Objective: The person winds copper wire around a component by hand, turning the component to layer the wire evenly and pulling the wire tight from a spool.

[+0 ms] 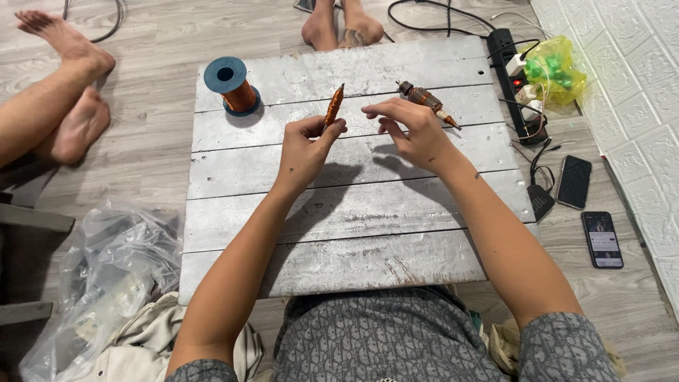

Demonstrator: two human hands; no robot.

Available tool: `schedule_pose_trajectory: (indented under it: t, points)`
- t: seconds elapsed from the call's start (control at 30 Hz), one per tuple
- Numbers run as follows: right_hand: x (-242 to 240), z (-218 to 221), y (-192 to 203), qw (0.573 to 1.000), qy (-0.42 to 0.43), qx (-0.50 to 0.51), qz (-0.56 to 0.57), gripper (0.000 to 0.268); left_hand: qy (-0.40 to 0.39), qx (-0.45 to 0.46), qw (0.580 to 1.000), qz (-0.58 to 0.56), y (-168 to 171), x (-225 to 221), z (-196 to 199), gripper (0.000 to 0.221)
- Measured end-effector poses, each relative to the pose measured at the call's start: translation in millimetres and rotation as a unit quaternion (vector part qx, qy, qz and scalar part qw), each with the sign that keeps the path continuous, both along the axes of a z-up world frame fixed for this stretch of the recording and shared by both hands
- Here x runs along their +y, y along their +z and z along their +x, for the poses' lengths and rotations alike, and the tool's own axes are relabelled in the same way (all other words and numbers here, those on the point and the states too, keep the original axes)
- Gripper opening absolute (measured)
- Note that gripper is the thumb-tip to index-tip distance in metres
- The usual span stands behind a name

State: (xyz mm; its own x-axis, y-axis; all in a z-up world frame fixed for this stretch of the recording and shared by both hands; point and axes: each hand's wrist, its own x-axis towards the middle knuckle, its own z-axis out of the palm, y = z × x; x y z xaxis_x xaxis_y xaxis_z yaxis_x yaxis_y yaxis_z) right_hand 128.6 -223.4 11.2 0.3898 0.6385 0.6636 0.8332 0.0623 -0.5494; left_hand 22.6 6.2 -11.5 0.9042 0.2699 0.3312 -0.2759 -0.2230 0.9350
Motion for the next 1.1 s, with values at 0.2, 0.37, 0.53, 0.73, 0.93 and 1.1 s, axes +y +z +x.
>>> schedule_pose_trajectory:
  t: [0.2,0.37,0.53,0.73,0.93,1.1]
  points:
    - [-5,10,-11,1.0,0.018,-0.008,-0.008,0.022,-0.009,-0.001,1.0,0.002,-10,3,5,0.017]
    - [-6,9,-5,1.0,0.015,-0.007,-0.026,0.018,-0.006,0.004,1.0,-0.001,-16,5,6,0.017]
    - [-9,11,-2,0.998,0.014,-0.025,-0.057,0.019,-0.006,0.012,1.0,0.005,-14,7,5,0.017]
    - [-10,4,8,0.995,-0.004,-0.035,-0.097,0.014,-0.007,0.014,1.0,0.003,-6,4,2,0.017]
    - [-9,8,-1,0.987,-0.022,-0.065,-0.142,0.006,-0.012,0.025,0.999,0.021,-3,3,1,0.022]
    - [-10,12,-8,0.985,-0.037,-0.009,-0.166,0.009,-0.007,0.033,0.999,0.026,7,-1,-1,0.021]
